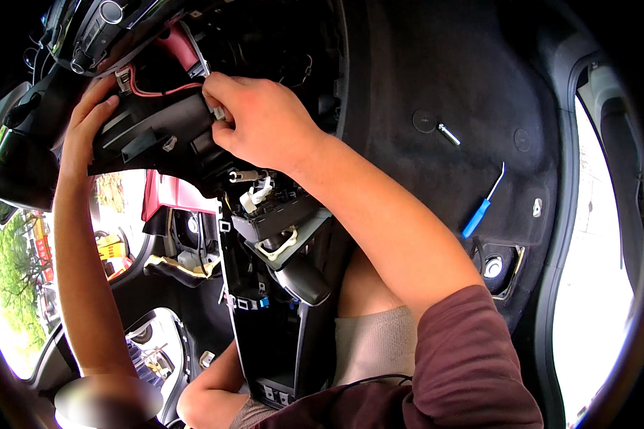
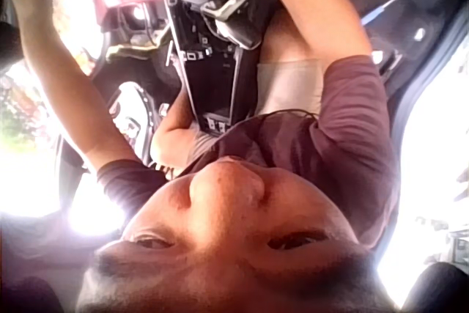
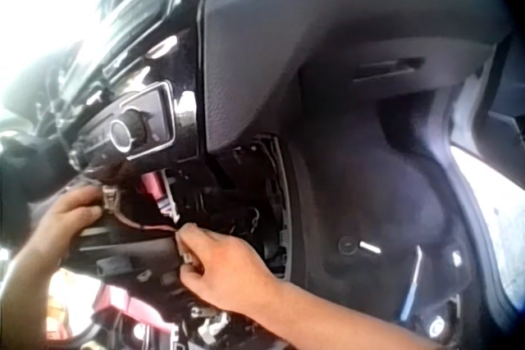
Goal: The person disconnects wiring connectors from a car console component, removes trim panels from the center tunnel using an electric drill, and uses a prying tool to detach clips.
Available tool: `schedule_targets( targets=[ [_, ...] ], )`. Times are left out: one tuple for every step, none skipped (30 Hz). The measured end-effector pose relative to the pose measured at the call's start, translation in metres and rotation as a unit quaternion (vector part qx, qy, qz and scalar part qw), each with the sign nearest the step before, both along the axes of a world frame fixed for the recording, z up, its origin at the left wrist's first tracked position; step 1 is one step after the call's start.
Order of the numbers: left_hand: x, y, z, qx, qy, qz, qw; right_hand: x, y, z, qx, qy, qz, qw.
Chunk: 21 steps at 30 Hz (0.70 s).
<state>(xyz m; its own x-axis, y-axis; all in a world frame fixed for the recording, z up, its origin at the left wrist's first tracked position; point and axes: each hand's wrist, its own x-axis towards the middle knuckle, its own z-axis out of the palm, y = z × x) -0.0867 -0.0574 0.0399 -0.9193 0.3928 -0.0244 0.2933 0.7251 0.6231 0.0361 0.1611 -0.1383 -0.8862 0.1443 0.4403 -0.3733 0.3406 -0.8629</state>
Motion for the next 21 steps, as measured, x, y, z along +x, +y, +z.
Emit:
schedule_targets(
  targets=[
    [-0.003, -0.001, -0.001, 0.002, 0.001, -0.009, 1.000, 0.000, 0.000, -0.002, -0.009, 0.007, 0.003, 1.000],
    [-0.006, -0.002, -0.001, 0.003, 0.002, -0.019, 1.000, 0.000, 0.001, -0.003, -0.018, 0.015, 0.006, 1.000],
    [-0.009, -0.004, -0.001, -0.001, 0.003, -0.023, 1.000, 0.000, 0.001, -0.005, -0.028, 0.022, 0.009, 0.999],
    [-0.011, -0.006, 0.000, -0.005, 0.004, -0.028, 1.000, -0.001, -0.001, -0.007, -0.035, 0.024, 0.007, 0.999],
    [-0.013, -0.005, -0.001, -0.008, 0.005, -0.034, 0.999, -0.001, -0.002, -0.009, -0.040, 0.026, 0.003, 0.999],
    [-0.014, -0.005, -0.002, -0.017, 0.019, -0.032, 0.999, 0.000, -0.003, -0.011, -0.046, 0.028, 0.000, 0.999],
    [-0.013, -0.004, -0.003, -0.025, 0.032, -0.030, 0.999, 0.000, -0.003, -0.012, -0.053, 0.025, 0.001, 0.998],
    [-0.012, -0.004, -0.003, -0.035, 0.046, -0.028, 0.998, 0.002, -0.006, -0.012, -0.062, 0.022, 0.003, 0.998],
    [-0.013, -0.002, -0.002, -0.025, 0.023, -0.021, 0.999, 0.002, -0.006, -0.012, -0.070, 0.019, 0.004, 0.997],
    [-0.013, -0.001, -0.001, -0.014, -0.001, -0.015, 1.000, 0.002, -0.005, -0.014, -0.089, 0.020, 0.023, 0.996],
    [-0.013, -0.001, -0.001, -0.003, -0.026, -0.007, 1.000, 0.005, -0.005, -0.015, -0.100, 0.006, 0.035, 0.994],
    [-0.013, -0.002, -0.003, 0.003, -0.025, -0.011, 1.000, 0.010, -0.006, -0.014, -0.111, -0.007, 0.047, 0.993],
    [-0.013, -0.005, -0.005, 0.009, -0.023, -0.014, 1.000, 0.013, -0.007, -0.015, -0.122, -0.021, 0.059, 0.991],
    [-0.013, -0.006, -0.005, 0.016, -0.020, -0.018, 1.000, 0.012, -0.007, -0.017, -0.127, -0.013, 0.063, 0.990],
    [-0.015, -0.008, -0.004, 0.019, -0.020, -0.018, 0.999, 0.011, -0.008, -0.018, -0.131, -0.008, 0.064, 0.989],
    [-0.017, -0.011, -0.004, 0.021, -0.020, -0.018, 0.999, 0.010, -0.008, -0.018, -0.135, -0.002, 0.066, 0.989],
    [-0.017, -0.010, -0.005, 0.025, -0.022, -0.018, 0.999, 0.010, -0.008, -0.019, -0.138, 0.001, 0.067, 0.988],
    [-0.013, -0.008, -0.005, 0.042, -0.035, 0.014, 0.998, 0.009, -0.008, -0.019, -0.137, 0.006, 0.065, 0.988],
    [-0.013, -0.008, -0.006, 0.033, -0.023, -0.006, 0.999, 0.009, -0.007, -0.019, -0.136, 0.011, 0.064, 0.989],
    [-0.012, -0.009, -0.007, 0.024, -0.011, -0.024, 0.999, 0.009, -0.007, -0.018, -0.135, 0.016, 0.064, 0.989],
    [-0.011, -0.010, -0.007, 0.015, 0.001, -0.042, 0.999, 0.010, -0.006, -0.017, -0.123, 0.012, 0.068, 0.990]
  ],
)
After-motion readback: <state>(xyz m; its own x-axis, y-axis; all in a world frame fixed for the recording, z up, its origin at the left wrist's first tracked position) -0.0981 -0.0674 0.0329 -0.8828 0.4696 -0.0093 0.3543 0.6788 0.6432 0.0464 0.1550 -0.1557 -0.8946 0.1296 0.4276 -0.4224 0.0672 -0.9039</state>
